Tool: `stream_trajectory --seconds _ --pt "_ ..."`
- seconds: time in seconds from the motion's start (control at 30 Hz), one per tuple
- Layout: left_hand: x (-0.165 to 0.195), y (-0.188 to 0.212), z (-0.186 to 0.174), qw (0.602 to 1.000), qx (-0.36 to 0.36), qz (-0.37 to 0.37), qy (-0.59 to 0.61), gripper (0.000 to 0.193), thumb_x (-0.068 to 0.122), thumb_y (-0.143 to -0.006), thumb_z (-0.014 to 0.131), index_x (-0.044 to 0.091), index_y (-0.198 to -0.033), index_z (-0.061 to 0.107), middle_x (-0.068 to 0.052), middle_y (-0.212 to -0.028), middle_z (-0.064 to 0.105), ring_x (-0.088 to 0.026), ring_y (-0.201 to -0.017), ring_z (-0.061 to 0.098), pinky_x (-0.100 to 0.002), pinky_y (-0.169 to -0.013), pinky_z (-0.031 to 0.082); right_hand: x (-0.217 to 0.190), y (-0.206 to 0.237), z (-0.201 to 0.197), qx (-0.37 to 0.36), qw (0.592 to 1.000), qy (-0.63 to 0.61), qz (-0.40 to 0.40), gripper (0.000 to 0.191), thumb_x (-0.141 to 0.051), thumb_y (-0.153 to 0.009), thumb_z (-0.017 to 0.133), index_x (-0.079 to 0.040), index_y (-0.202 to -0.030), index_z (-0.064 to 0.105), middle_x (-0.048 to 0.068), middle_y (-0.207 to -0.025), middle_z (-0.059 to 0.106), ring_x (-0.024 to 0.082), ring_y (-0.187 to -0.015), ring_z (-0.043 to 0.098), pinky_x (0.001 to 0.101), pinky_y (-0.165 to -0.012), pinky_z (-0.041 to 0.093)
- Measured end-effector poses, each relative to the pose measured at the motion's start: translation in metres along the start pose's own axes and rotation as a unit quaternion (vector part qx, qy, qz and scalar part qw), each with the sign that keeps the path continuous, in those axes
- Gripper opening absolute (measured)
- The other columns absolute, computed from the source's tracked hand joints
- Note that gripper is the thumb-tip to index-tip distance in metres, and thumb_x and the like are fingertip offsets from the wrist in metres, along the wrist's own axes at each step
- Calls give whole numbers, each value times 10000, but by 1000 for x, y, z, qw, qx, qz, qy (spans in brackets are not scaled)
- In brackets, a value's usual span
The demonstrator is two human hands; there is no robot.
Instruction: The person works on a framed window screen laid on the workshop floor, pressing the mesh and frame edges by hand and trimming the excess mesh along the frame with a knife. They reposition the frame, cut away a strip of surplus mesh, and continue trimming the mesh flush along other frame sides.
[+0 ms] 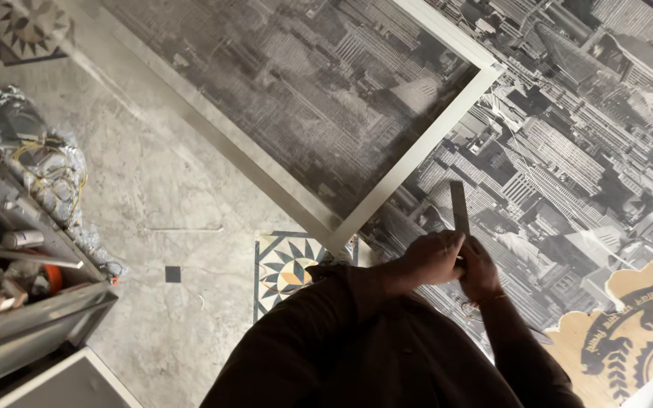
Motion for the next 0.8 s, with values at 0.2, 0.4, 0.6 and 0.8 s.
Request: stream_trajectory --seconds 0.2,0.4,0.6,0.8 --pt "4 52 -10 994 -68 -47 76 804 424 -860 781 -47 -1444 490 -283 -1373 599 -391 -1210 617 -470 -1013 478 85 -27 -18 18 786 -537 306 379 -79 -1107 559 95 -1440 507 223 -1133 769 227 -852 698 301 -679 544" --pt "-12 159 -52 936 -44 -218 272 749 499 -848 728 72 -1431 533 -152 -1419 614 -304 -1140 711 -409 -982 547 123 -36 -60 138 856 -420 267 695 -14 -1036 634 -21 -1596 221 218 -1247 719 214 -917 725 290 -765 619" --pt "-28 238 -33 871 50 -305 381 653 465 -893 724 58 -1387 599 -129 -1319 683 -279 -1188 691 -381 -967 564 108 52 -68 -32 978 -127 161 190 -183 -1070 720 -44 -1200 715 106 -1072 797 177 -813 784 298 -688 642" --pt "-40 255 1 863 39 -394 313 661 469 -864 739 31 -1342 607 -146 -1287 700 -275 -1176 705 -387 -950 559 24 125 -22 -111 987 30 116 557 -471 -879 745 -198 -1350 629 88 -992 788 235 -849 774 408 -658 625"
Point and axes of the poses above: each hand's wrist, its own y-axis away from the middle knuckle, its own z-axis out of the palm, x = y × z, the point moved 1 cm from there along -y, towards the middle knuckle
